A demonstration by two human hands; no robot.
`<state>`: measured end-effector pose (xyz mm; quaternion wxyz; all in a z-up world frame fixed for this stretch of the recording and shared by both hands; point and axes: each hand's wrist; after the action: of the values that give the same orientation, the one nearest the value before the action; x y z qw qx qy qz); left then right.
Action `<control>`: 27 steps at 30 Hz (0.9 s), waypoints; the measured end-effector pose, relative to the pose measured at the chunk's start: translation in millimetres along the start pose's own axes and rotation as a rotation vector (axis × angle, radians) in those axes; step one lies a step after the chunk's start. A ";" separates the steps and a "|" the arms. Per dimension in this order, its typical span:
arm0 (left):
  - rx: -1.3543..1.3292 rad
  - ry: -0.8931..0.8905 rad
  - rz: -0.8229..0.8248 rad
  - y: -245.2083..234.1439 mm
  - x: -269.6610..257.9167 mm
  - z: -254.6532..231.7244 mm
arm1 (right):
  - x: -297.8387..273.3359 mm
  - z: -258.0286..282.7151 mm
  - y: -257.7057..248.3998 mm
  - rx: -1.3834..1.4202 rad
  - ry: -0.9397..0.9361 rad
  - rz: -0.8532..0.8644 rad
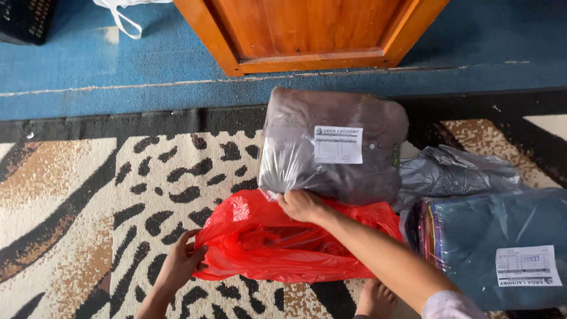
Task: The person picks up wrapped laundry packets from the floor and places them into various colored plastic bags.
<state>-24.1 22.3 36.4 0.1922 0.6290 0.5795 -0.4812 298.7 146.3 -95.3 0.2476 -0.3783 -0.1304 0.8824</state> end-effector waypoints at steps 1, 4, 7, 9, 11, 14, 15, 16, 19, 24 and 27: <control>-0.004 -0.002 -0.002 -0.4 -2.0 -8.9 | -9.3 6.2 0.5 -0.003 -0.001 0.004; 0.168 -0.031 -0.109 -5.3 5.0 -42.6 | -46.2 12.0 -18.2 0.256 -0.160 0.074; 0.347 0.166 -0.310 -16.5 17.5 -73.2 | -95.8 -16.2 -66.8 0.239 -0.119 -0.091; 0.427 0.338 -0.418 -17.5 20.6 -92.5 | -132.0 -50.5 -95.3 0.357 -0.289 -0.569; 0.482 0.358 -0.391 -10.4 35.6 -116.4 | -138.5 -89.9 -114.7 0.292 -0.123 -0.897; 0.552 0.472 -0.172 10.5 80.5 -144.7 | -124.3 -157.5 -127.9 0.293 0.021 -1.000; 0.520 0.593 -0.157 25.5 103.0 -152.7 | -116.5 -177.8 -126.1 0.406 0.178 -0.964; 0.487 0.714 -0.143 38.1 123.7 -158.0 | -109.0 -196.5 -127.1 0.405 0.179 -0.955; 0.435 0.448 0.024 70.3 174.4 -167.0 | -93.6 -226.2 -122.6 0.589 0.289 -0.812; -0.123 0.205 0.155 103.4 224.4 -153.8 | -88.5 -225.8 -130.3 1.272 0.343 -0.599; -0.362 0.266 0.236 111.0 237.3 -150.7 | -82.8 -221.9 -140.4 1.342 0.430 -0.577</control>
<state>103.1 243.6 -125.4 0.2787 0.7052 0.5992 -0.2568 557.6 229.8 -137.6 0.6654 -0.2612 0.3912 0.5796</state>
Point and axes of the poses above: each hand's wrist, its own x-axis towards the middle knuckle, its own y-axis out of the palm, z = x × y, and after that the axes turned 6 degrees about z, right-handed
